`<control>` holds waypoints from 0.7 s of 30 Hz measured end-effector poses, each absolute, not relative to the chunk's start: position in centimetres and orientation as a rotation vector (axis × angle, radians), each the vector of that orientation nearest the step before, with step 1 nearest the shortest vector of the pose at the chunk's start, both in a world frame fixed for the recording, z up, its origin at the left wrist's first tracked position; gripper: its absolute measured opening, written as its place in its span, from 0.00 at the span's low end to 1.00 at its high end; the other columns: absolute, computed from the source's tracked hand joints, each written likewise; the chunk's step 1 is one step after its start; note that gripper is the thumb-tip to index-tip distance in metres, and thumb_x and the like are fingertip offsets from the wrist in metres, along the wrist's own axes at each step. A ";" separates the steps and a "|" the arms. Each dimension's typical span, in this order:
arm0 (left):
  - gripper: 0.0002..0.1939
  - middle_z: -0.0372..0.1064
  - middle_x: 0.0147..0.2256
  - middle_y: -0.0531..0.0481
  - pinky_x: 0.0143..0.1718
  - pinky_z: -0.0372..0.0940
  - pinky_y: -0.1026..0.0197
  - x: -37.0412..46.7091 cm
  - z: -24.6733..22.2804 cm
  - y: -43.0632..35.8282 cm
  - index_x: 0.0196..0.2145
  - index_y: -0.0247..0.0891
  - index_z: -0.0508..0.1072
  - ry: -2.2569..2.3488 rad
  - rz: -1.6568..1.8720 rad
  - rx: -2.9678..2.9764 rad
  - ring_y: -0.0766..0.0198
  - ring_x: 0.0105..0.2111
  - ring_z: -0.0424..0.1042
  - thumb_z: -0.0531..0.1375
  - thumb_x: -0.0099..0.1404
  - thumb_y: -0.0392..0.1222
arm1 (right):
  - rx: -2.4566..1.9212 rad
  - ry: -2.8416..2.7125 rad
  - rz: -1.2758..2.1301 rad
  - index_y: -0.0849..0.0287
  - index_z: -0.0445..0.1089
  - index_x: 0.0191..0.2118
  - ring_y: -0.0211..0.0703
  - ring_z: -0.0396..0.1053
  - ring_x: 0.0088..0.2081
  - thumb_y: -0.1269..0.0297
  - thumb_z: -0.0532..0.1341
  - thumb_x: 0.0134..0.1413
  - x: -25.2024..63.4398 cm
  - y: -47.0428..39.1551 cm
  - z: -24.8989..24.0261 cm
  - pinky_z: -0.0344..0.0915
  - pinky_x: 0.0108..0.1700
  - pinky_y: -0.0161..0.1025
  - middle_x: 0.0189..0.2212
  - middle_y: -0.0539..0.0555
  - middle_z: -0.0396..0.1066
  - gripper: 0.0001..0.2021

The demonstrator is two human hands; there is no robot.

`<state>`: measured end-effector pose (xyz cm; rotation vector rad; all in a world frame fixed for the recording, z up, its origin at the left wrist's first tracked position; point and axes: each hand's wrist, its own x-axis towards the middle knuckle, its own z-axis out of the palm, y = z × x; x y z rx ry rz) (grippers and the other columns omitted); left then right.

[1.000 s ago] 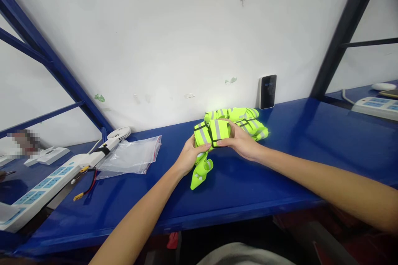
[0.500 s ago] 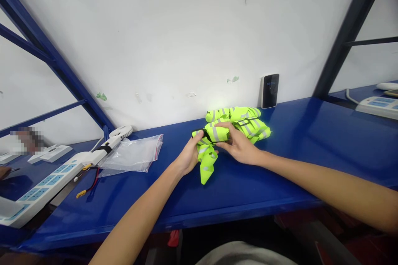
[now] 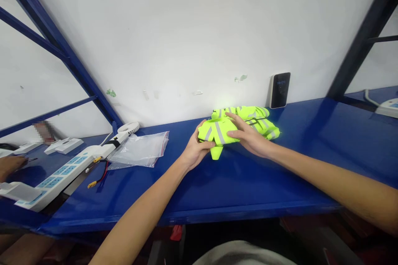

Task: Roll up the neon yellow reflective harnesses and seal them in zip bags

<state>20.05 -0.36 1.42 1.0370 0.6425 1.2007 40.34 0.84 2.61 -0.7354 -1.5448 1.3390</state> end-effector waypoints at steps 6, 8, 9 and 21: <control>0.59 0.59 0.60 0.45 0.54 0.64 0.51 19.5 1.2 -0.4 0.67 0.52 0.49 0.672 1.082 1.154 0.52 0.56 0.64 0.69 0.43 0.25 | -0.683 -1.370 1.649 0.52 0.62 0.59 0.53 0.71 0.52 0.71 0.71 0.42 39.9 0.2 3.4 0.70 0.53 0.49 0.53 0.57 0.70 0.36; 0.58 0.58 0.61 0.45 0.54 0.63 0.51 19.4 1.3 -0.4 0.67 0.52 0.50 0.639 1.072 1.210 0.50 0.58 0.62 0.70 0.43 0.26 | -0.682 -1.311 1.706 0.52 0.62 0.59 0.52 0.72 0.50 0.73 0.72 0.40 39.8 -0.2 3.7 0.72 0.51 0.48 0.53 0.57 0.71 0.37; 0.58 0.58 0.61 0.45 0.55 0.63 0.51 19.3 1.4 -0.5 0.66 0.51 0.51 0.625 1.070 1.235 0.49 0.58 0.61 0.70 0.42 0.26 | -0.679 -1.294 1.748 0.53 0.63 0.58 0.52 0.73 0.49 0.74 0.72 0.40 39.7 -0.4 3.7 0.72 0.50 0.48 0.52 0.57 0.72 0.36; 0.59 0.64 0.56 0.51 0.50 0.64 0.59 20.9 1.7 -1.3 0.67 0.57 0.41 0.651 1.277 1.072 0.62 0.50 0.69 0.64 0.46 0.24 | -0.683 -1.838 0.871 0.52 0.63 0.59 0.56 0.68 0.55 0.64 0.68 0.49 40.0 -0.3 3.2 0.65 0.57 0.54 0.55 0.56 0.69 0.30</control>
